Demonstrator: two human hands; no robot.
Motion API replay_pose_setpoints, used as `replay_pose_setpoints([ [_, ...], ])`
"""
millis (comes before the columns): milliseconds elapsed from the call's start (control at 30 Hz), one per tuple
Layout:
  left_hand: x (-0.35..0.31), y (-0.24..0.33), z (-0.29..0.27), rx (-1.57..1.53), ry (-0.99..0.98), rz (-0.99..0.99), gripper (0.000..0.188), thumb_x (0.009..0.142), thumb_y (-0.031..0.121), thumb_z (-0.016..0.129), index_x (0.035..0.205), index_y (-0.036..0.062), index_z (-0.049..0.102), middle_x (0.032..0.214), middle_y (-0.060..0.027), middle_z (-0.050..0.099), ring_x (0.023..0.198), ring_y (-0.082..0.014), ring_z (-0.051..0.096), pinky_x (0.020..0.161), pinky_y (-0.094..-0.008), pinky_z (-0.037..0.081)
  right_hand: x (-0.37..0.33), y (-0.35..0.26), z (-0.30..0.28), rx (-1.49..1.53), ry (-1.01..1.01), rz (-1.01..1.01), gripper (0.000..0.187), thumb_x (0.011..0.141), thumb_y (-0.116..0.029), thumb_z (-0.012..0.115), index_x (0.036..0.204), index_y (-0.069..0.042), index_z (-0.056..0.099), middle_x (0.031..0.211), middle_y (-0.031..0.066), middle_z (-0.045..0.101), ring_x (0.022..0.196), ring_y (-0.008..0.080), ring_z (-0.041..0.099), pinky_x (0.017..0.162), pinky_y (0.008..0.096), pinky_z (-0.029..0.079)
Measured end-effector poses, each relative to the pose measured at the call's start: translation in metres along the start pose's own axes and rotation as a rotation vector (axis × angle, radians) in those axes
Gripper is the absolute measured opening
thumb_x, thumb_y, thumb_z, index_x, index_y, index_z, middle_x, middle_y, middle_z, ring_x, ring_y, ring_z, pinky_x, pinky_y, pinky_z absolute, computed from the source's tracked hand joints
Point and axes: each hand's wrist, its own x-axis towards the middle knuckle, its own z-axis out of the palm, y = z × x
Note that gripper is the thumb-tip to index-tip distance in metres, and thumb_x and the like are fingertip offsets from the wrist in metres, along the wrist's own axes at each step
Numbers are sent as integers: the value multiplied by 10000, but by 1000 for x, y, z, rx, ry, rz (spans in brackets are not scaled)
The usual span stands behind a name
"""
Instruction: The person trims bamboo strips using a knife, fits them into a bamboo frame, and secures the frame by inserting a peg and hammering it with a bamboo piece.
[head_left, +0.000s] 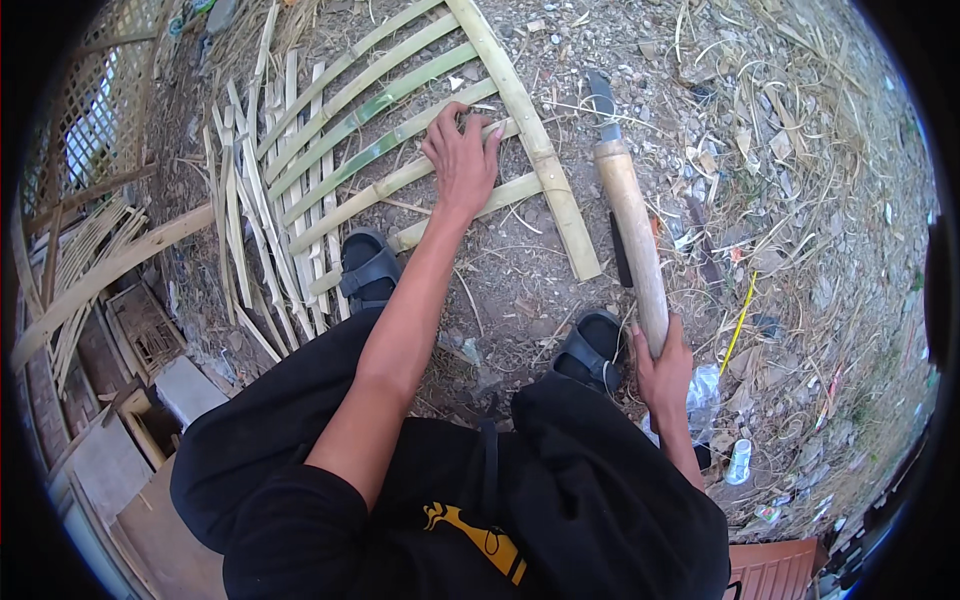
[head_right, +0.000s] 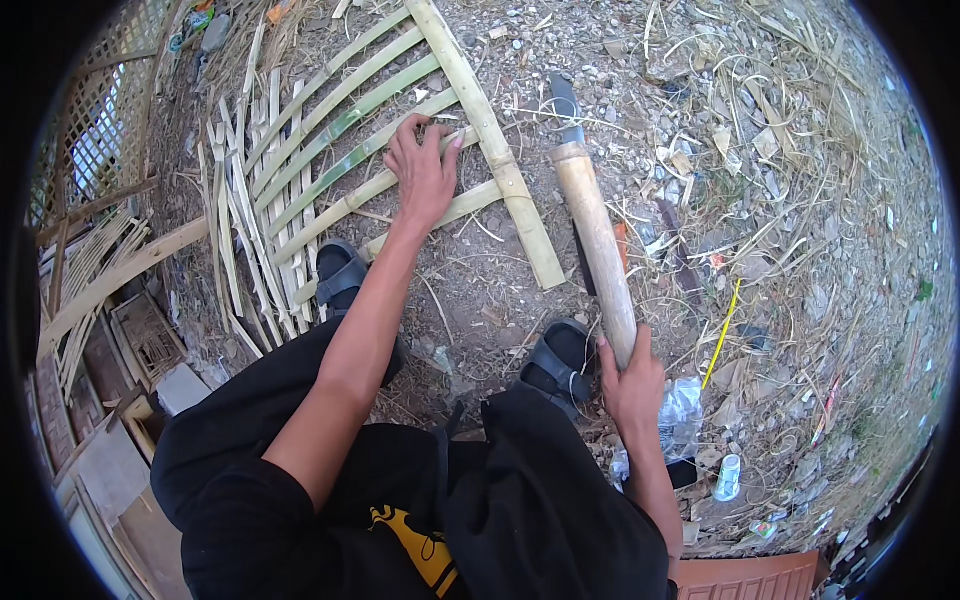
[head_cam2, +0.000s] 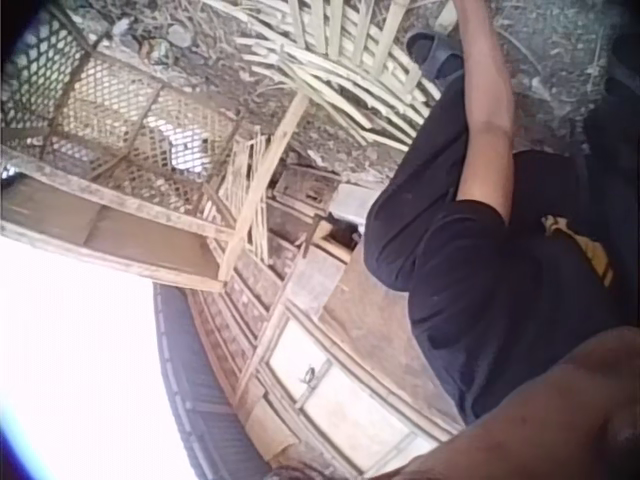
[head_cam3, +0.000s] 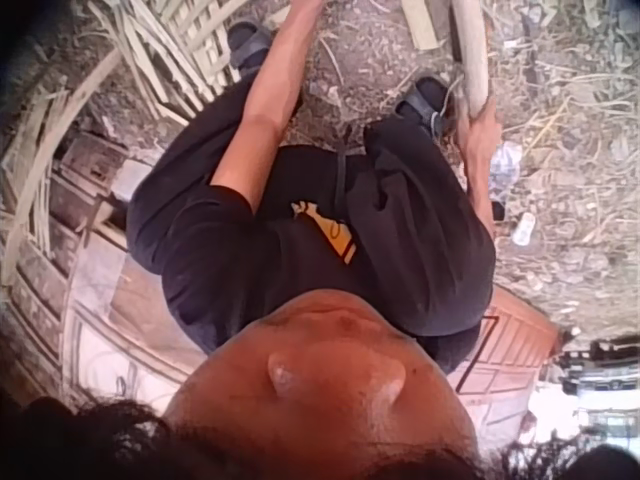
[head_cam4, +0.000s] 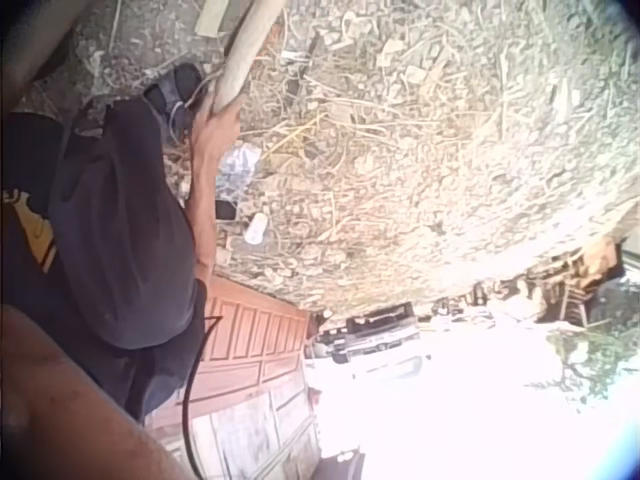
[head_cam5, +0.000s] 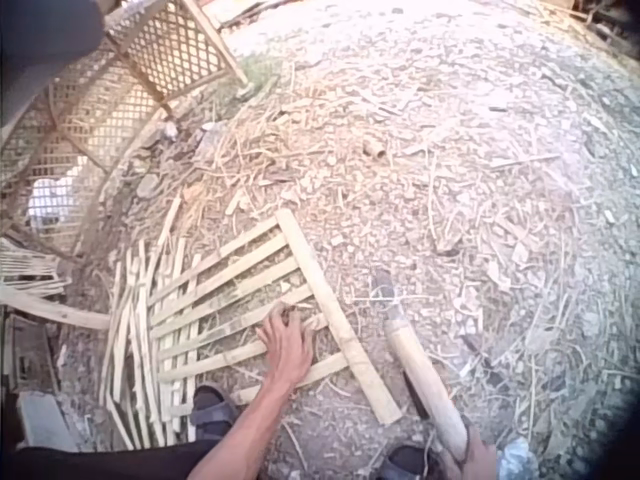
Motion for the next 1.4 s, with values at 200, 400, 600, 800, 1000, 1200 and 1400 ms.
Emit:
replay_pose_setpoints([
  [200,-6,11,9,-25,65,-30,311,948,258,573,1200,75,586,1348,-171,428,1255,-362,371,1054,-525,235,-17,-20,-18,198,25,-29,370,915,-269,663,1084,1,475,746,315,626,713,515,629,612,525,480],
  [400,0,25,15,-14,63,11,406,963,276,538,1351,153,534,1456,-163,375,1292,-395,334,1082,-558,193,-34,1,17,189,-190,55,400,919,-313,649,1102,-10,463,749,328,622,718,523,626,608,535,472],
  [600,3,23,18,76,-12,108,422,990,334,479,1406,277,520,1522,-155,338,1364,-406,289,1098,-574,158,-21,9,-2,143,-97,98,395,936,-337,627,1093,-8,473,725,306,618,699,522,616,620,524,466],
  [800,4,22,19,86,-14,111,418,989,379,476,1393,293,537,1520,-147,365,1391,-389,294,1114,-572,138,-18,-6,-14,151,-9,24,394,914,-342,655,1089,-31,488,758,296,633,706,503,630,594,523,468],
  [1000,35,11,16,88,-67,134,473,963,471,512,1403,297,528,1517,-134,372,1389,-378,301,1127,-557,159,-13,-21,0,15,-156,-146,405,900,-337,672,1086,-31,482,767,315,636,719,504,639,598,540,492],
  [1200,43,-3,29,140,-68,247,531,967,546,460,1447,319,464,1589,-124,264,1449,-387,240,1174,-584,109,-13,-20,-2,30,-143,-113,409,900,-327,674,1089,-19,483,779,321,638,718,503,641,597,538,496],
  [1400,46,2,33,137,-59,250,524,981,552,419,1457,334,442,1596,-116,250,1453,-371,243,1174,-595,106,-5,-21,-3,-24,-186,-86,396,912,-310,667,1116,-23,485,765,275,648,721,469,662,609,484,503],
])
